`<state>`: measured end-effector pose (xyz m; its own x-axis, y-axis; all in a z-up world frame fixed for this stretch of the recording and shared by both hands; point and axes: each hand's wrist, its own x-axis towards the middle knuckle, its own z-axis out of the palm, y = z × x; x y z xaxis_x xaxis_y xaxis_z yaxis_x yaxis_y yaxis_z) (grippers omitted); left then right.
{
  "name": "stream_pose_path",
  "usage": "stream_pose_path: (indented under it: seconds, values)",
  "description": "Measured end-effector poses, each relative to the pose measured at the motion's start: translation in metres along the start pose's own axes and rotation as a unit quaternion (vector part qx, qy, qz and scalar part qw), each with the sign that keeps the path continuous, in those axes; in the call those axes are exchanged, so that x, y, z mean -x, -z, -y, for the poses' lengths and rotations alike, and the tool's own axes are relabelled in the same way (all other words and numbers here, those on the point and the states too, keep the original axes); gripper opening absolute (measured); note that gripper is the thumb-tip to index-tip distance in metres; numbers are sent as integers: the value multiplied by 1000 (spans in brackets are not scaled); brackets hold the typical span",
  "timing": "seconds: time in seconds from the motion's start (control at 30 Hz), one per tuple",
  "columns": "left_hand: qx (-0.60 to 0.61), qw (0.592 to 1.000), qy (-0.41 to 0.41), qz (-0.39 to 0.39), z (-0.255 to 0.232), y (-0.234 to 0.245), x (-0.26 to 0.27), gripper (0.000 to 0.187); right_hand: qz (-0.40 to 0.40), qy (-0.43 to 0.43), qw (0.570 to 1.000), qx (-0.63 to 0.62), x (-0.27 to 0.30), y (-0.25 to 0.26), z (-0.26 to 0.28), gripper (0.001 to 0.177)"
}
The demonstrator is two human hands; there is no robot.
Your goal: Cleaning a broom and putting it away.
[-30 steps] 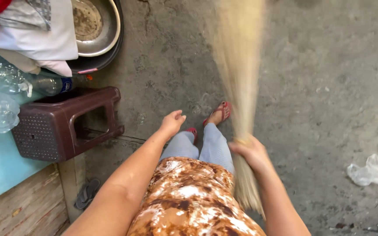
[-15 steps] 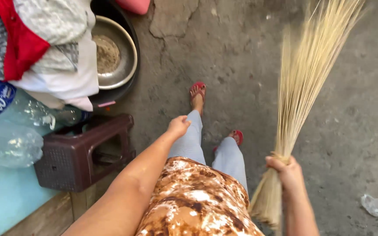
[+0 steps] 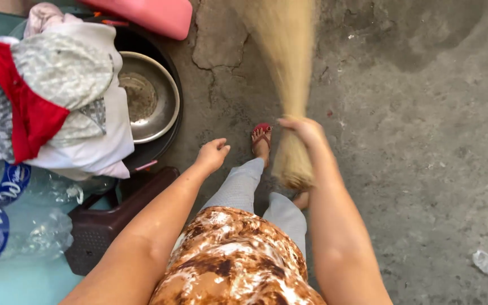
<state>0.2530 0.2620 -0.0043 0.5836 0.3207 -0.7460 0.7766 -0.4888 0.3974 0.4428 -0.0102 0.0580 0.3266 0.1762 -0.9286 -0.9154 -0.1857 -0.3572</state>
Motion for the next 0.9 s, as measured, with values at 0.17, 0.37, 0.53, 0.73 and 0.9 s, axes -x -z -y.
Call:
stream_pose_path:
  seconds: [0.17,0.37,0.53,0.73,0.9]
  values:
    - [-28,999,15,30,-3,6,-25,49,-167,-79,976,-115,66,106,-67,37]
    - [37,996,31,73,-39,4,-46,50,-274,-36,933,-229,125,93,-90,36]
    - [83,993,-16,84,-85,8,-45,48,-136,6,967,-216,104,22,-74,21]
    - [89,995,-20,51,-88,43,-57,48,-103,69,974,-190,84,-62,-29,18]
    - [57,998,21,7,-77,62,-72,47,71,89,987,-112,32,-99,47,22]
